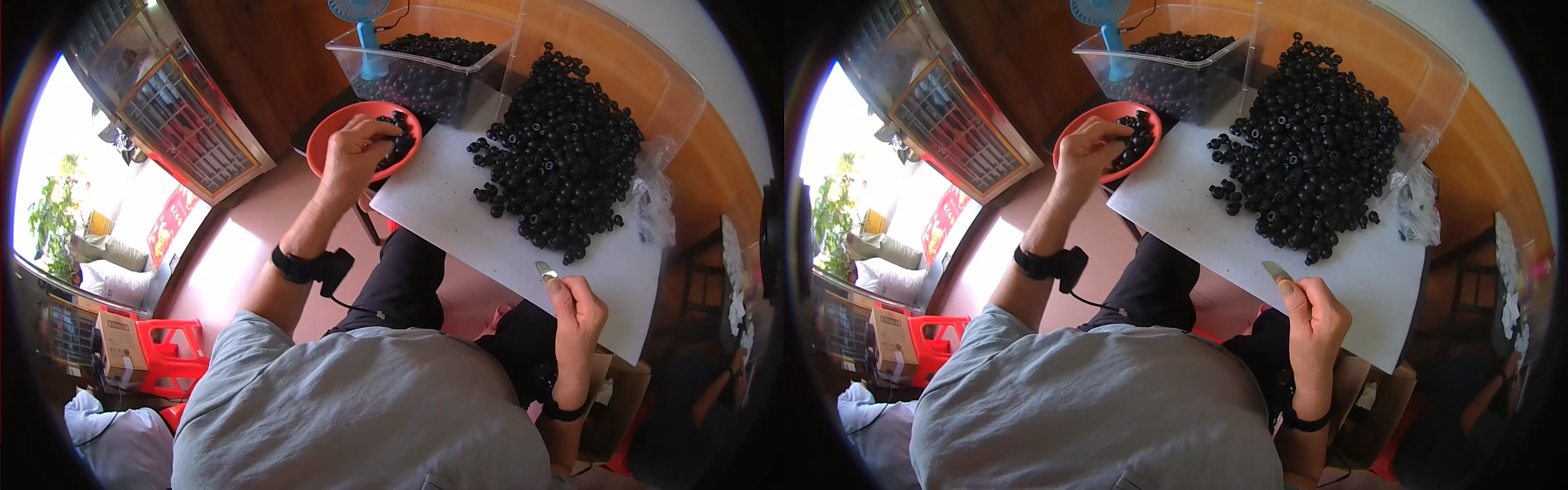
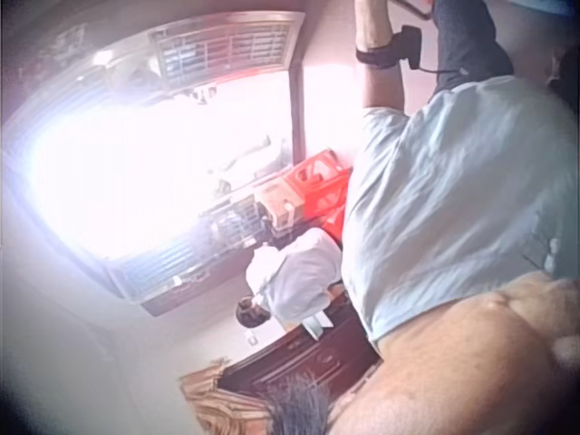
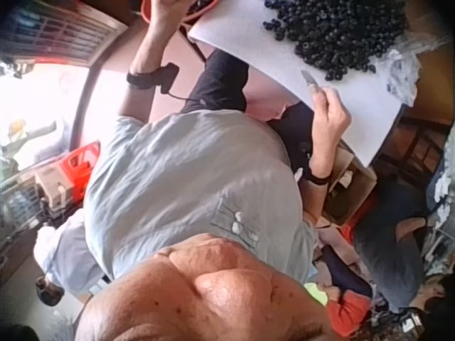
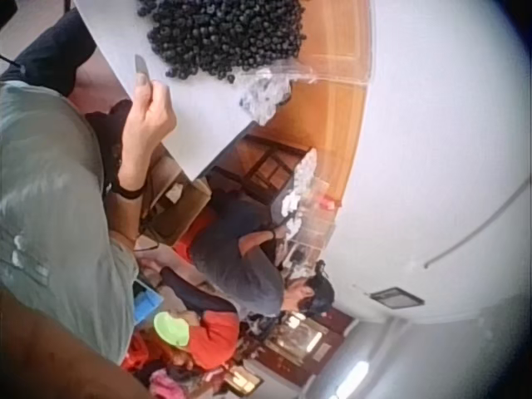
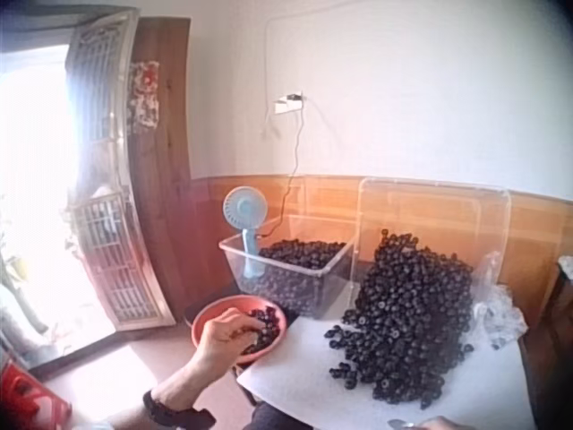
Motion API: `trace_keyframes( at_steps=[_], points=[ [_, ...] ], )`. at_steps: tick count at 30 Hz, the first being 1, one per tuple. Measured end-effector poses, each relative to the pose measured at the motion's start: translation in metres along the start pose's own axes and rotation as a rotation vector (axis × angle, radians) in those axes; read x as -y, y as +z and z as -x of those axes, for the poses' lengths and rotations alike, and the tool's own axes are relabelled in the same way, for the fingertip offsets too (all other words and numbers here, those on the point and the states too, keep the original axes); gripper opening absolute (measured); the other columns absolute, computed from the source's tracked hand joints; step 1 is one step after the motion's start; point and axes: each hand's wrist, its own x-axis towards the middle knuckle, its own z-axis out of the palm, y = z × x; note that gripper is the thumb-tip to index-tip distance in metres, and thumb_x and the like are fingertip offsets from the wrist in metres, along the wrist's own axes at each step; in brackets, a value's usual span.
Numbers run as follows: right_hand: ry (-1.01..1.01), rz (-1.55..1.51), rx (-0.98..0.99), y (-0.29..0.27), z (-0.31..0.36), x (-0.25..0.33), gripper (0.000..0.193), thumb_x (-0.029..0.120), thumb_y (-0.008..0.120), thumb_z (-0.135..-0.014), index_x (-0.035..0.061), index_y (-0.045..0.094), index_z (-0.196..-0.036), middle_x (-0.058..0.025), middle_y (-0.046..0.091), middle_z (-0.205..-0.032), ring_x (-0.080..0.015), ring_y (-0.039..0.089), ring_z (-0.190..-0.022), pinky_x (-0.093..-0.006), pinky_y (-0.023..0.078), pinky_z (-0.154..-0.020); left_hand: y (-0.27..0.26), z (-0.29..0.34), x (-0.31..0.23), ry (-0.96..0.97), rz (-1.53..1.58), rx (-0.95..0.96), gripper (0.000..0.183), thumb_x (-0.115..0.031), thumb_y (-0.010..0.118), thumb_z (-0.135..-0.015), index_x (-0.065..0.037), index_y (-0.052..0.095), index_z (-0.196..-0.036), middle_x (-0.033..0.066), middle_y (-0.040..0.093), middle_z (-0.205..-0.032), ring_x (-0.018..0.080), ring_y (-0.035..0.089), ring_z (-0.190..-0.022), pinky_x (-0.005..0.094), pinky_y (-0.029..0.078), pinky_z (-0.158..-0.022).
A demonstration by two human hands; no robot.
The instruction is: The person uses a knife to trim small black plastic components, placing them into a red bowl before pouring more components from a large bin onto the table. They then refill the bin from a blue crate and resume trimming the components one by one.
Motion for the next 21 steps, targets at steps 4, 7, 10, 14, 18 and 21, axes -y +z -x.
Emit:
trace_keyframes(
  at_steps=[4, 7, 10, 14, 18, 21],
  points=[
    [-0.014, -0.010, -0.026, 0.001, -0.001, -0.002, 0.022, 0.016, 0.067, -0.093, -0.0008, 0.060, -0.081, 0.0034, 0.045, -0.062, -0.0049, 0.038, -0.057, -0.0231, 0.030, -0.051, -0.005, -0.004, -0.012, 0.299, -0.521, -0.131, 0.028, 0.002, 0.070, -0.078, -0.004, 0.072, -0.105, 0.0048, 0.065, -0.101, 0.0157, 0.061, -0.089, 0.0274, 0.049, -0.077],
    [0.015, 0.026, -0.038, 0.004, -0.004, 0.002, 0.020, 0.013, 0.070, -0.090, -0.0012, 0.060, -0.079, -0.0059, 0.051, -0.061, -0.0116, 0.042, -0.054, -0.0273, 0.037, -0.051, -0.011, -0.001, -0.079, 0.035, 0.219, 0.128, 0.035, 0.000, 0.071, -0.079, -0.001, 0.069, -0.114, 0.0084, 0.064, -0.110, 0.0187, 0.061, -0.094, 0.0295, 0.050, -0.076],
    [0.013, 0.033, -0.028, 0.005, -0.005, 0.003, 0.020, 0.014, 0.069, -0.090, -0.0008, 0.060, -0.079, -0.0061, 0.047, -0.058, -0.0111, 0.041, -0.053, -0.0278, 0.036, -0.050, -0.016, 0.008, -0.148, 0.330, 0.624, 0.084, 0.072, -0.021, 0.075, -0.074, 0.009, 0.047, -0.134, 0.0275, 0.055, -0.126, 0.0270, 0.063, -0.093, 0.0305, 0.050, -0.061],
    [0.078, 0.044, -0.051, 0.001, 0.002, 0.004, 0.022, 0.017, 0.069, -0.090, -0.0006, 0.060, -0.079, -0.0057, 0.046, -0.058, -0.0111, 0.041, -0.053, -0.0275, 0.035, -0.050, -0.009, 0.027, -0.180, 0.509, 0.733, 0.119, 0.074, -0.024, 0.075, -0.074, 0.008, 0.047, -0.134, 0.0279, 0.054, -0.127, 0.0270, 0.063, -0.091, 0.0305, 0.049, -0.060],
    [0.028, 0.018, -0.008, 0.010, -0.006, 0.001, 0.023, 0.018, 0.067, -0.091, -0.0011, 0.060, -0.080, -0.0062, 0.047, -0.058, -0.0098, 0.043, -0.053, -0.0273, 0.035, -0.050, -0.050, -0.004, -0.164, 0.581, 0.659, 0.071, 0.074, -0.024, 0.075, -0.073, 0.008, 0.047, -0.134, 0.0278, 0.055, -0.127, 0.0269, 0.063, -0.090, 0.0306, 0.049, -0.060],
    [0.011, 0.009, -0.177, -0.005, -0.005, -0.002, 0.023, 0.018, 0.067, -0.092, -0.0010, 0.060, -0.080, -0.0067, 0.047, -0.059, -0.0103, 0.043, -0.053, -0.0274, 0.035, -0.050, -0.009, -0.024, -0.179, 0.600, 0.719, 0.124, 0.074, -0.025, 0.075, -0.073, 0.008, 0.047, -0.134, 0.0277, 0.055, -0.127, 0.0269, 0.063, -0.090, 0.0306, 0.049, -0.060]
  ],
)
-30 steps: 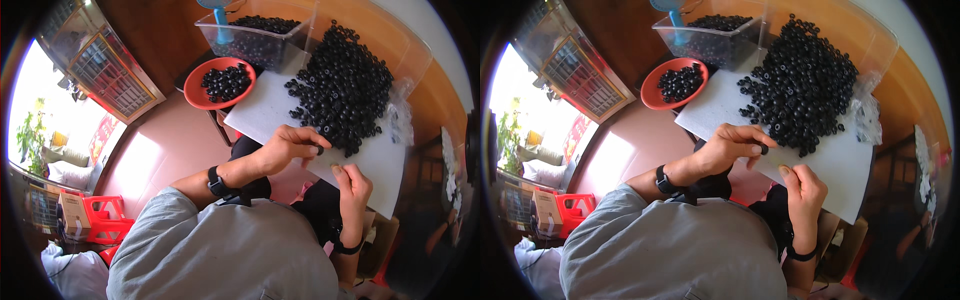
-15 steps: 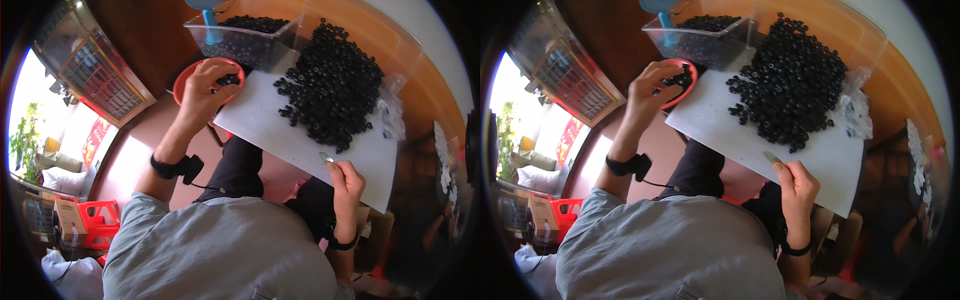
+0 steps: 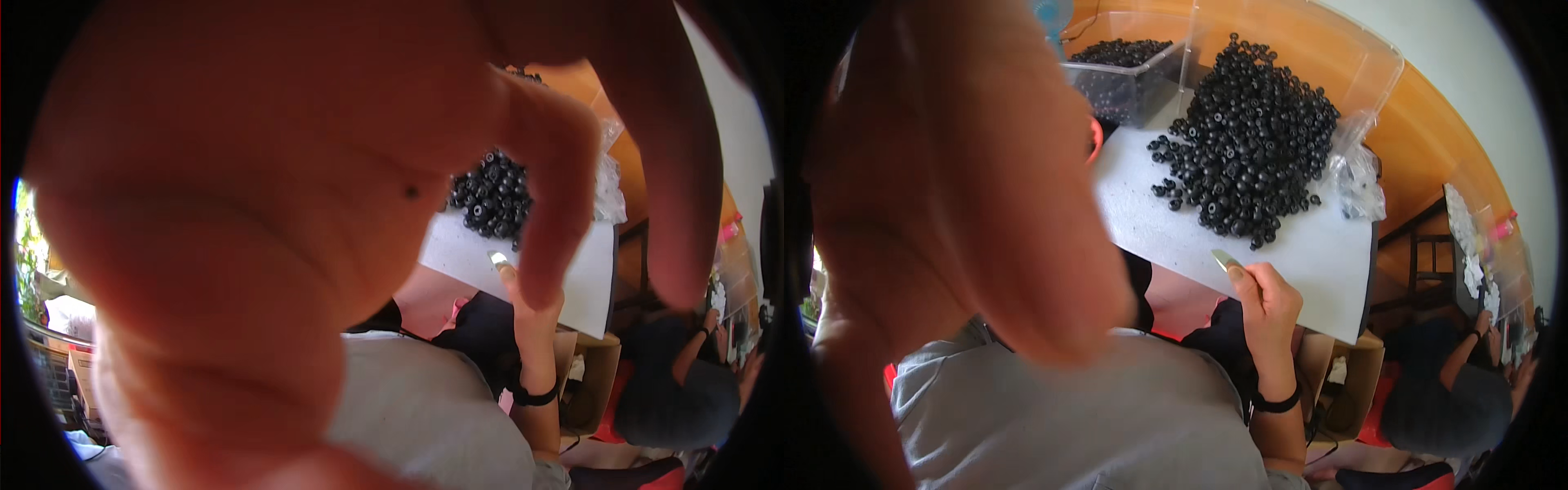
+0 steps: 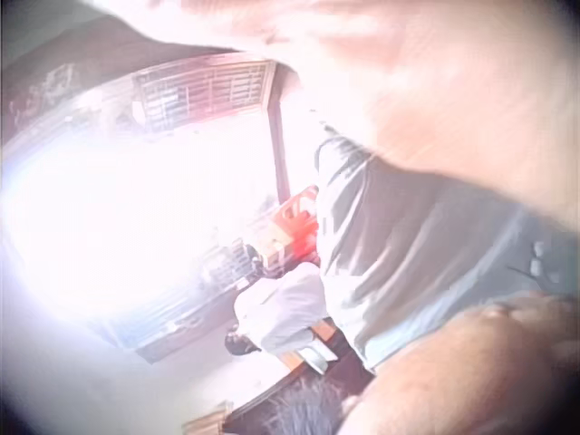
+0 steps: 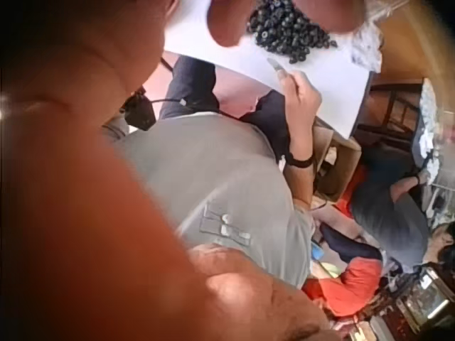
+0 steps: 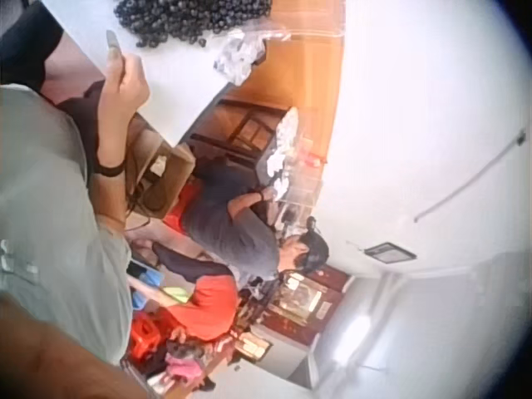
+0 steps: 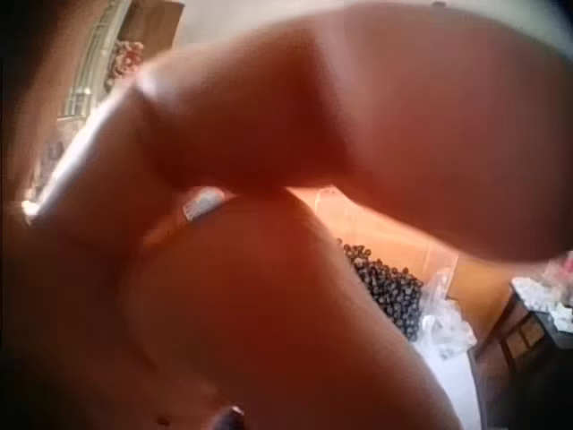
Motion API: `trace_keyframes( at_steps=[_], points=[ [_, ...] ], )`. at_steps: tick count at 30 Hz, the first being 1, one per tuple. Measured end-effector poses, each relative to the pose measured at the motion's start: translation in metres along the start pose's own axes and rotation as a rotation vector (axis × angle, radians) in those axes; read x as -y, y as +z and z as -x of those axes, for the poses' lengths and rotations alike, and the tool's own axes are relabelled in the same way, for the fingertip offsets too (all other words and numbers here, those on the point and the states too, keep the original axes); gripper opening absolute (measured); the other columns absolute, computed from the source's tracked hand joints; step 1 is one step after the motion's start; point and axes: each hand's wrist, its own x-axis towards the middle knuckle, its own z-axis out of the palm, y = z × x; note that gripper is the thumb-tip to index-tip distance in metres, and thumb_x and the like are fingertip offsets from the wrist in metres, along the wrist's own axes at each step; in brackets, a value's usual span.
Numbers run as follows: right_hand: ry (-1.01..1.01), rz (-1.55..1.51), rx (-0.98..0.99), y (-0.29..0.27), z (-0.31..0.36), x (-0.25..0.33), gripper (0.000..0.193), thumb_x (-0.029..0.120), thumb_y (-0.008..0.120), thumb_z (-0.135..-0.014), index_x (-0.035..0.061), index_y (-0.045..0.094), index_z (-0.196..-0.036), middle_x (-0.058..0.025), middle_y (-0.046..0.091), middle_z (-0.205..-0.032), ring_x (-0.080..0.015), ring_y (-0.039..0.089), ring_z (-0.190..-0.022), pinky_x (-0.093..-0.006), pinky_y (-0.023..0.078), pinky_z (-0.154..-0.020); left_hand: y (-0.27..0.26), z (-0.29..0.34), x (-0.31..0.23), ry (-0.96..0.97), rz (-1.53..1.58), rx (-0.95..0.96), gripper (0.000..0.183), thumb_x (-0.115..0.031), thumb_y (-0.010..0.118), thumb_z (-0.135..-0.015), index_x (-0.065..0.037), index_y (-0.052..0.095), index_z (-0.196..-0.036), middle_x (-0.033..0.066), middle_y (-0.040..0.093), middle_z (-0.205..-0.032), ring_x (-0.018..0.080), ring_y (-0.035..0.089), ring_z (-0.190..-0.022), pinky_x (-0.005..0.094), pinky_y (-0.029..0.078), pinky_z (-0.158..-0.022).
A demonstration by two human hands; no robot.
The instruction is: The person uses a knife to trim small black plastic components, placing them into a red bowl before pouring more components from a large bin onto the table. They then refill the bin from a blue crate and resume trimming the components one by one.
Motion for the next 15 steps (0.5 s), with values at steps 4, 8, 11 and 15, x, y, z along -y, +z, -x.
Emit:
trace_keyframes(
  at_steps=[4, 8, 11, 15],
  points=[
    [-0.048, 0.009, 0.067, 0.005, 0.001, 0.009, 0.024, 0.019, 0.068, -0.092, -0.0010, 0.061, -0.080, -0.0064, 0.048, -0.059, -0.0109, 0.042, -0.054, -0.0274, 0.036, -0.050, 0.011, -0.165, 0.145, -0.032, -0.046, -0.015, 0.075, -0.025, 0.075, -0.073, 0.008, 0.047, -0.134, 0.0276, 0.055, -0.126, 0.0269, 0.063, -0.090, 0.0306, 0.049, -0.060],
    [-0.084, 0.108, 0.113, 0.006, 0.009, 0.008, 0.025, 0.021, 0.070, -0.088, 0.0018, 0.061, -0.076, -0.0126, 0.052, -0.059, -0.0221, 0.050, -0.051, -0.0328, 0.039, -0.050, 0.038, -0.164, 0.102, 0.127, 0.043, 0.117, 0.075, -0.025, 0.075, -0.072, 0.007, 0.047, -0.134, 0.0275, 0.055, -0.126, 0.0269, 0.063, -0.090, 0.0307, 0.049, -0.060],
    [-0.126, 0.041, 0.102, 0.016, 0.021, -0.020, 0.026, 0.025, 0.071, -0.087, 0.0030, 0.063, -0.076, -0.0132, 0.053, -0.060, -0.0246, 0.053, -0.052, -0.0354, 0.040, -0.050, 0.017, -0.142, 0.045, 0.313, 0.043, 0.149, 0.075, -0.025, 0.075, -0.072, 0.007, 0.047, -0.133, 0.0275, 0.055, -0.126, 0.0269, 0.063, -0.090, 0.0307, 0.049, -0.060],
    [-0.070, 0.082, 0.084, 0.001, 0.009, 0.000, 0.023, 0.023, 0.069, -0.088, 0.0034, 0.064, -0.078, -0.0128, 0.054, -0.061, -0.0257, 0.055, -0.053, -0.0355, 0.040, -0.050, 0.002, -0.061, 0.009, 0.332, 0.112, 0.194, 0.075, -0.025, 0.075, -0.072, 0.007, 0.048, -0.133, 0.0274, 0.056, -0.125, 0.0268, 0.063, -0.090, 0.0307, 0.049, -0.060]
  ],
)
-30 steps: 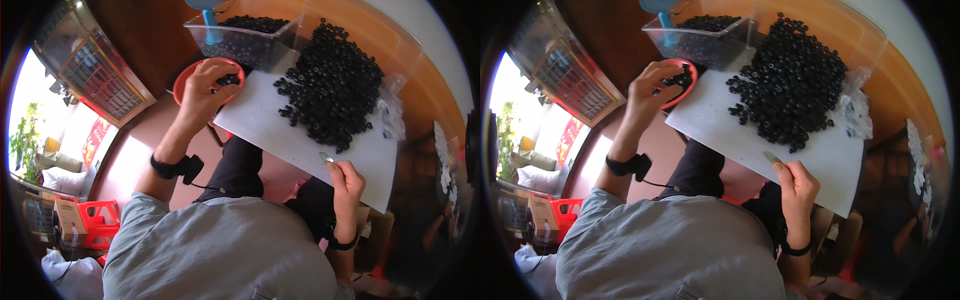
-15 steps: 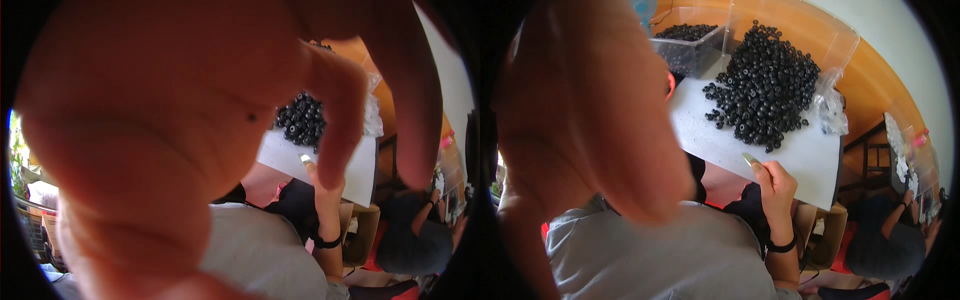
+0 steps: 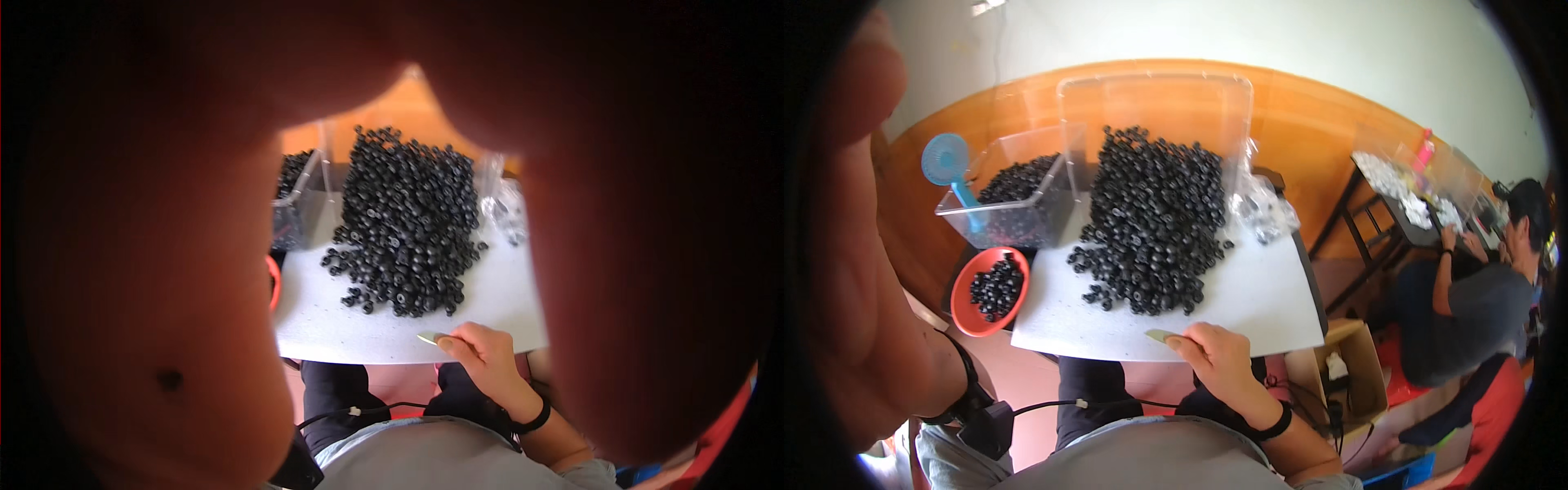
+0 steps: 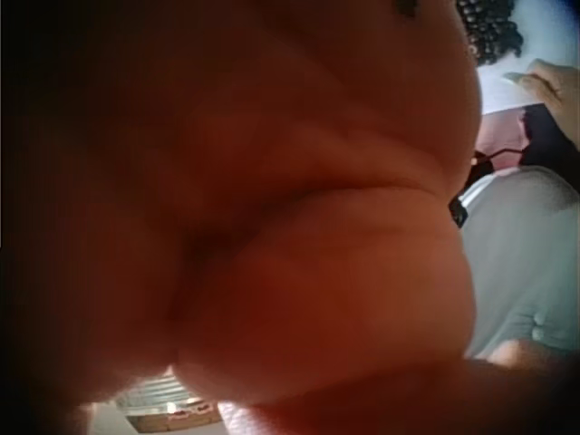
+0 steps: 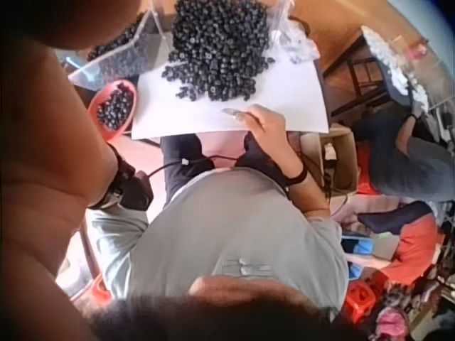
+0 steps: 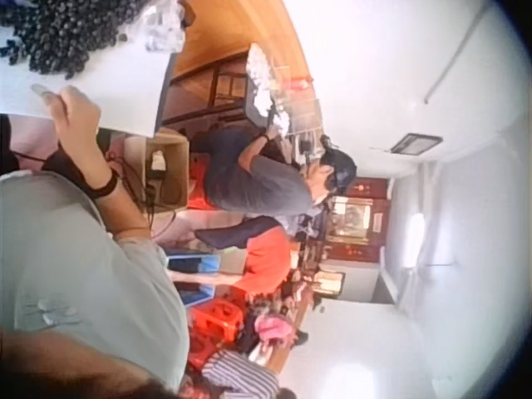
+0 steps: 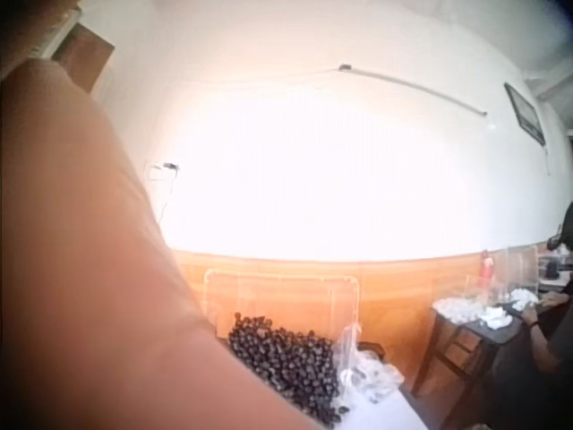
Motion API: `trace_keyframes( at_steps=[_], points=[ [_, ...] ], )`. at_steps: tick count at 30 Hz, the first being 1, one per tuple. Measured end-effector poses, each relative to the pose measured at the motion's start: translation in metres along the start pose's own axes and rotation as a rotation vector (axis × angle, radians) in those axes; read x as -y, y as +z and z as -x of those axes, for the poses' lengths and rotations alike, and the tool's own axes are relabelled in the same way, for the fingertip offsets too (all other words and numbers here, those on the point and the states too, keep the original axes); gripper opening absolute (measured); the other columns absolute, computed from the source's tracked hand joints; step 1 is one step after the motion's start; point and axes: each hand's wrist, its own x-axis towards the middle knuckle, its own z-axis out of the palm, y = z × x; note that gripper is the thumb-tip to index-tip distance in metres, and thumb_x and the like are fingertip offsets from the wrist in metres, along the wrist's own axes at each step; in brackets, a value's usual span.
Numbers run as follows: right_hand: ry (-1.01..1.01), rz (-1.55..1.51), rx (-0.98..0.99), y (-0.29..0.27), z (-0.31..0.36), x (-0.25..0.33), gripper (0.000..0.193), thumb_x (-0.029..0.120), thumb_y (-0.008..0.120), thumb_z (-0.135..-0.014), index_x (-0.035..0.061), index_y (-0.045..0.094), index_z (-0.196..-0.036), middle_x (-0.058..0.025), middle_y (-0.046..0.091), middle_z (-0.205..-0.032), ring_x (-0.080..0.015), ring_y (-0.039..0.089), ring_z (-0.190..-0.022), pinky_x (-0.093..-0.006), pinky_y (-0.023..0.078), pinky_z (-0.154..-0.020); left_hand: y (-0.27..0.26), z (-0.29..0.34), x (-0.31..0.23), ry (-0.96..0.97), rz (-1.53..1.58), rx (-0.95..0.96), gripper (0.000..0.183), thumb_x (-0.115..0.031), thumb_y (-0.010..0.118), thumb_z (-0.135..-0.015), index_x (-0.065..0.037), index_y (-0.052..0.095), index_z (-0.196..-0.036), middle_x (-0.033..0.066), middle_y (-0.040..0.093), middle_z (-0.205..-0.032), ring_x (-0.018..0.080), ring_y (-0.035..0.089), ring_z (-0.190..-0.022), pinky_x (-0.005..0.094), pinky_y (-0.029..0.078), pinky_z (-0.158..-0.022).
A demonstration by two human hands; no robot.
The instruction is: The person uses a knife to trim small black plastic components, placing them into a red bowl before pouring more components from a large bin onto the table. They then refill the bin from a blue crate and resume trimming the components one by one.
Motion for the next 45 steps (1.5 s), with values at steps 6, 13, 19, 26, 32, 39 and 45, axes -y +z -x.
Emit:
trace_keyframes(
  at_steps=[6, 13, 19, 26, 32, 39, 45],
  points=[
    [0.082, 0.046, 0.041, -0.004, 0.007, 0.018, 0.026, 0.023, 0.068, -0.090, 0.0019, 0.061, -0.076, -0.0125, 0.051, -0.059, -0.0233, 0.047, -0.049, -0.0335, 0.038, -0.049, -0.045, 0.071, -0.034, -0.122, 0.068, 0.033, 0.075, -0.025, 0.076, -0.071, 0.007, 0.048, -0.133, 0.0273, 0.056, -0.125, 0.0268, 0.063, -0.089, 0.0307, 0.049, -0.060],
    [0.036, 0.036, 0.001, 0.004, 0.002, -0.001, 0.027, 0.024, 0.069, -0.090, 0.0023, 0.061, -0.076, -0.0133, 0.050, -0.059, -0.0235, 0.047, -0.049, -0.0342, 0.038, -0.048, -0.032, 0.043, -0.015, -0.183, 0.005, -0.006, 0.076, -0.026, 0.076, -0.070, 0.007, 0.048, -0.133, 0.0271, 0.056, -0.124, 0.0267, 0.063, -0.089, 0.0308, 0.049, -0.060],
    [-0.039, -0.089, -0.014, 0.007, -0.002, 0.003, 0.026, 0.023, 0.070, -0.090, 0.0023, 0.062, -0.076, -0.0096, 0.052, -0.058, -0.0192, 0.047, -0.048, -0.0319, 0.036, -0.047, -0.067, 0.033, -0.034, -0.318, -0.019, 0.042, 0.076, -0.026, 0.076, -0.070, 0.007, 0.048, -0.133, 0.0270, 0.057, -0.124, 0.0267, 0.063, -0.089, 0.0308, 0.049, -0.060],
    [-0.047, -0.067, -0.093, 0.007, 0.005, -0.005, 0.028, 0.023, 0.072, -0.088, 0.0025, 0.059, -0.073, -0.0098, 0.052, -0.057, -0.0205, 0.046, -0.047, -0.0334, 0.036, -0.046, 0.028, 0.137, 0.030, -0.755, -0.441, 0.177, 0.023, -0.002, 0.079, -0.071, -0.003, 0.070, -0.092, 0.0071, 0.064, -0.093, 0.0190, 0.058, -0.090, 0.0281, 0.048, -0.063],
    [-0.038, -0.061, -0.081, 0.004, 0.006, -0.004, 0.028, 0.023, 0.071, -0.088, 0.0034, 0.059, -0.072, -0.0091, 0.051, -0.056, -0.0223, 0.046, -0.046, -0.0344, 0.036, -0.046, 0.053, 0.180, 0.045, -0.662, -0.801, 0.301, 0.034, -0.007, 0.079, -0.069, -0.003, 0.067, -0.101, 0.0108, 0.060, -0.094, 0.0298, 0.054, -0.091, 0.0395, 0.048, -0.074],
    [-0.049, -0.034, -0.103, 0.009, 0.005, -0.004, 0.027, 0.023, 0.071, -0.088, 0.0037, 0.060, -0.072, -0.0090, 0.053, -0.058, -0.0237, 0.051, -0.048, -0.0348, 0.038, -0.047, 0.049, 0.197, 0.052, -0.769, -0.699, 0.355, 0.038, -0.008, 0.076, -0.072, -0.002, 0.066, -0.108, 0.0123, 0.061, -0.098, 0.0308, 0.053, -0.094, 0.0403, 0.047, -0.081],
    [-0.105, -0.020, -0.125, 0.007, 0.005, -0.008, 0.027, 0.025, 0.071, -0.088, 0.0046, 0.060, -0.074, -0.0075, 0.056, -0.062, -0.0242, 0.055, -0.053, -0.0354, 0.041, -0.048, 0.049, 0.194, 0.041, -0.800, -0.715, 0.248, 0.040, -0.007, 0.075, -0.071, -0.004, 0.067, -0.110, 0.0133, 0.061, -0.103, 0.0316, 0.054, -0.098, 0.0411, 0.047, -0.084]
  ],
)
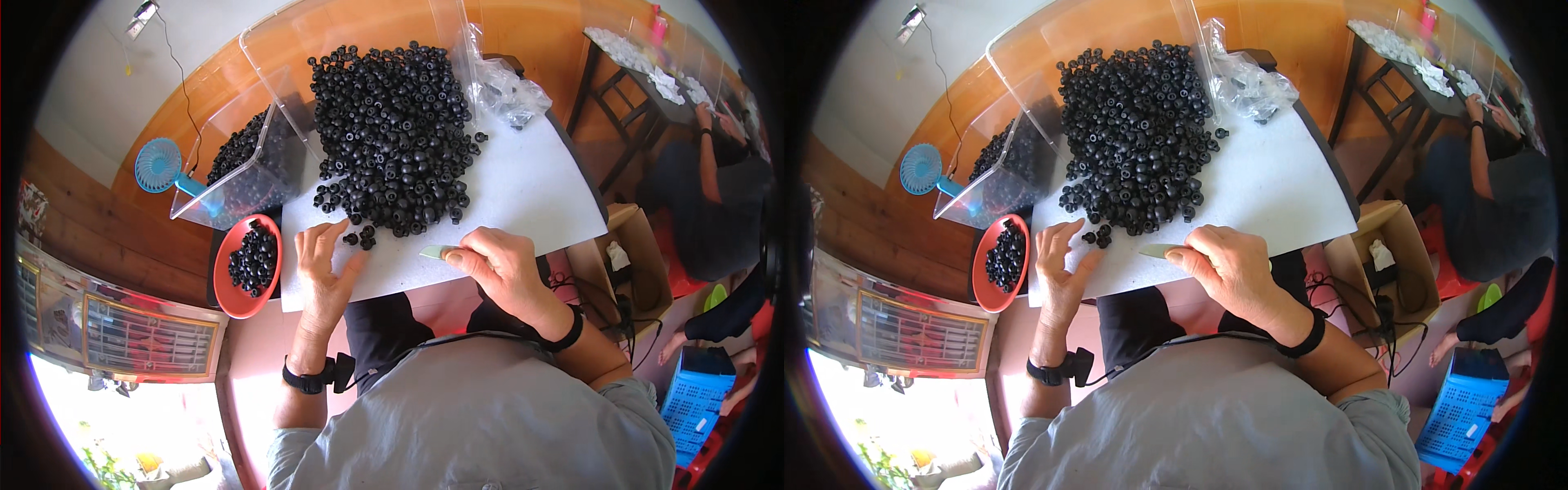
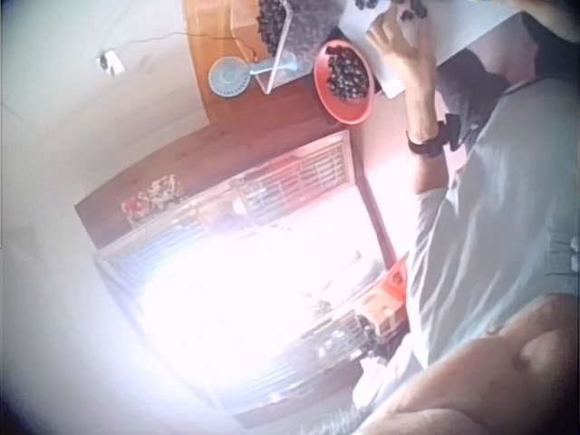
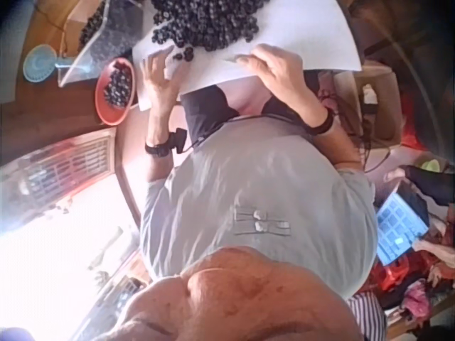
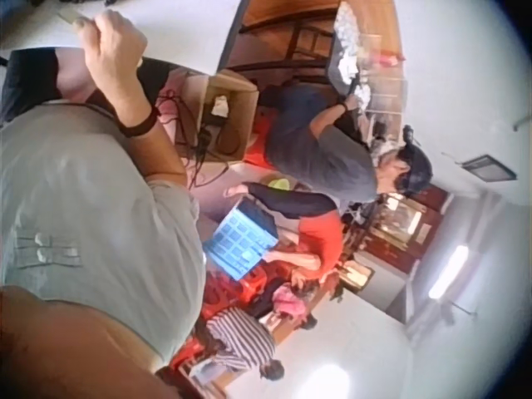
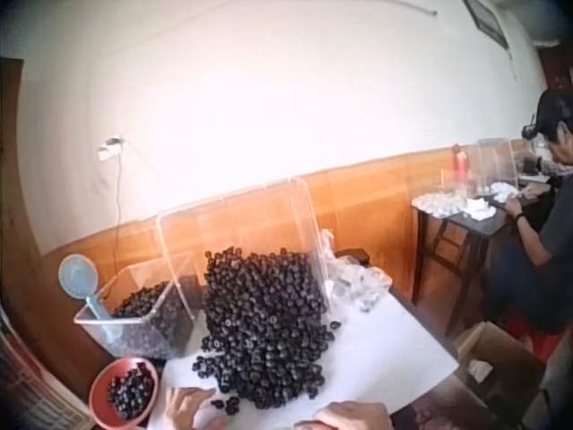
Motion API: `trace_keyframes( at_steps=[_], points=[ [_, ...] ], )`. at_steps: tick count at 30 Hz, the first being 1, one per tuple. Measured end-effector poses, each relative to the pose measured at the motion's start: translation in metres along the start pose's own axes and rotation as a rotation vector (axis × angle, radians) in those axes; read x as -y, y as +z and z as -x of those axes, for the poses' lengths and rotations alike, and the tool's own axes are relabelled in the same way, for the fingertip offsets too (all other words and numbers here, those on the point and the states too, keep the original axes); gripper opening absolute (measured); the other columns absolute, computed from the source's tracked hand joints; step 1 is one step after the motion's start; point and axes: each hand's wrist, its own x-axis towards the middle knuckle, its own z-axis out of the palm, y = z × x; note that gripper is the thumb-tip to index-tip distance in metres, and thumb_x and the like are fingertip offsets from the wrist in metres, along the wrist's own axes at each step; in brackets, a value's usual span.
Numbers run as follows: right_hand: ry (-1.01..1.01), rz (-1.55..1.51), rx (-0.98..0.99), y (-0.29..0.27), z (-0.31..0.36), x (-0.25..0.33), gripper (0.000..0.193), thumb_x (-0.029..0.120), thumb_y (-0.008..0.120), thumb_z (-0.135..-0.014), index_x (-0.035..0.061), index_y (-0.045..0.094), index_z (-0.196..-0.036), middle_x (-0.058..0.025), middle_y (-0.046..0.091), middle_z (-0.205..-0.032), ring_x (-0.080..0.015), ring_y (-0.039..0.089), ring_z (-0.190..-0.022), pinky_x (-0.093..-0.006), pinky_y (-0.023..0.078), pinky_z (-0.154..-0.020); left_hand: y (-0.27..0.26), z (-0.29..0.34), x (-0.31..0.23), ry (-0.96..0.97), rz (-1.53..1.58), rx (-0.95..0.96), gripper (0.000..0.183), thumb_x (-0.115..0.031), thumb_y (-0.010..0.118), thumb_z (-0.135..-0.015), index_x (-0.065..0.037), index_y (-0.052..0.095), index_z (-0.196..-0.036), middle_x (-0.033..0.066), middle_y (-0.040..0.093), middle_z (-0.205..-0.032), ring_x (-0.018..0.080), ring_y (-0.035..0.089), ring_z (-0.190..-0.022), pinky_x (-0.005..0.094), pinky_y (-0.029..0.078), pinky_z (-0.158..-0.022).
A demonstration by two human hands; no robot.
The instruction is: The person uses a knife to trim small black plastic components, placing them into a red bowl before pouring more components from a large bin onto the table. They then refill the bin from a blue crate and resume trimming the components one by one.
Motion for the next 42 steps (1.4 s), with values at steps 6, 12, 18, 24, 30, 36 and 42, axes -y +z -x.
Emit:
trace_keyframes(
  at_steps=[6, 12, 18, 24, 30, 36, 42],
  points=[
    [-0.023, 0.014, -0.005, 0.002, 0.002, -0.002, 0.027, 0.026, 0.071, -0.088, 0.0049, 0.060, -0.074, -0.0068, 0.055, -0.061, -0.0235, 0.055, -0.053, -0.0354, 0.040, -0.048, -0.001, 0.000, 0.016, 0.047, -0.079, 0.015, 0.028, -0.002, 0.070, -0.075, -0.003, 0.067, -0.104, 0.0118, 0.061, -0.098, 0.0299, 0.054, -0.093, 0.0392, 0.047, -0.079],
    [-0.023, 0.002, -0.022, 0.004, 0.005, -0.002, 0.026, 0.025, 0.071, -0.087, 0.0053, 0.060, -0.075, -0.0062, 0.055, -0.061, -0.0229, 0.055, -0.053, -0.0350, 0.040, -0.049, 0.004, -0.008, 0.013, 0.066, -0.184, 0.035, 0.021, 0.000, 0.069, -0.075, -0.001, 0.067, -0.097, 0.0115, 0.059, -0.090, 0.0295, 0.054, -0.088, 0.0397, 0.046, -0.075],
    [-0.037, 0.014, -0.028, 0.004, 0.005, -0.003, 0.026, 0.025, 0.071, -0.087, 0.0056, 0.060, -0.074, -0.0062, 0.056, -0.062, -0.0230, 0.054, -0.053, -0.0348, 0.041, -0.049, -0.002, 0.003, 0.010, 0.050, -0.153, -0.019, 0.021, -0.002, 0.069, -0.075, -0.001, 0.067, -0.097, 0.0109, 0.057, -0.089, 0.0302, 0.053, -0.087, 0.0410, 0.046, -0.075],
    [-0.055, -0.055, -0.065, -0.001, 0.009, 0.006, 0.020, 0.014, 0.073, -0.086, 0.0027, 0.061, -0.076, -0.0068, 0.056, -0.062, -0.0196, 0.052, -0.052, -0.0320, 0.039, -0.048, 0.001, 0.013, -0.002, 0.104, -0.269, 0.008, 0.017, -0.001, 0.068, -0.077, 0.001, 0.068, -0.094, 0.0112, 0.056, -0.090, 0.0299, 0.053, -0.087, 0.0413, 0.046, -0.076],
    [-0.027, -0.164, -0.074, -0.019, 0.036, -0.005, 0.019, 0.008, 0.065, -0.091, -0.0066, 0.061, -0.080, -0.0051, 0.063, -0.069, -0.0084, 0.052, -0.057, -0.0242, 0.040, -0.051, 0.000, 0.018, 0.002, 0.045, -0.123, -0.046, 0.018, -0.001, 0.068, -0.076, -0.001, 0.068, -0.095, 0.0109, 0.056, -0.090, 0.0297, 0.053, -0.088, 0.0410, 0.047, -0.076],
    [0.312, -0.648, -0.241, -0.009, 0.008, 0.017, 0.021, 0.017, 0.061, -0.096, -0.0018, 0.062, -0.085, -0.0047, 0.060, -0.070, -0.0075, 0.049, -0.059, -0.0226, 0.036, -0.054, 0.008, 0.016, -0.001, 0.083, -0.123, -0.068, 0.020, -0.002, 0.069, -0.075, -0.002, 0.069, -0.095, 0.0092, 0.057, -0.089, 0.0290, 0.054, -0.087, 0.0407, 0.047, -0.074],
    [0.233, -0.601, -0.015, -0.005, -0.023, 0.034, 0.022, 0.017, 0.064, -0.094, -0.0008, 0.063, -0.082, 0.0003, 0.055, -0.064, -0.0056, 0.046, -0.058, -0.0223, 0.034, -0.054, 0.007, 0.019, 0.000, 0.085, -0.127, -0.078, 0.023, -0.003, 0.071, -0.073, -0.004, 0.068, -0.096, 0.0090, 0.058, -0.089, 0.0293, 0.054, -0.086, 0.0404, 0.047, -0.074]
  ],
)
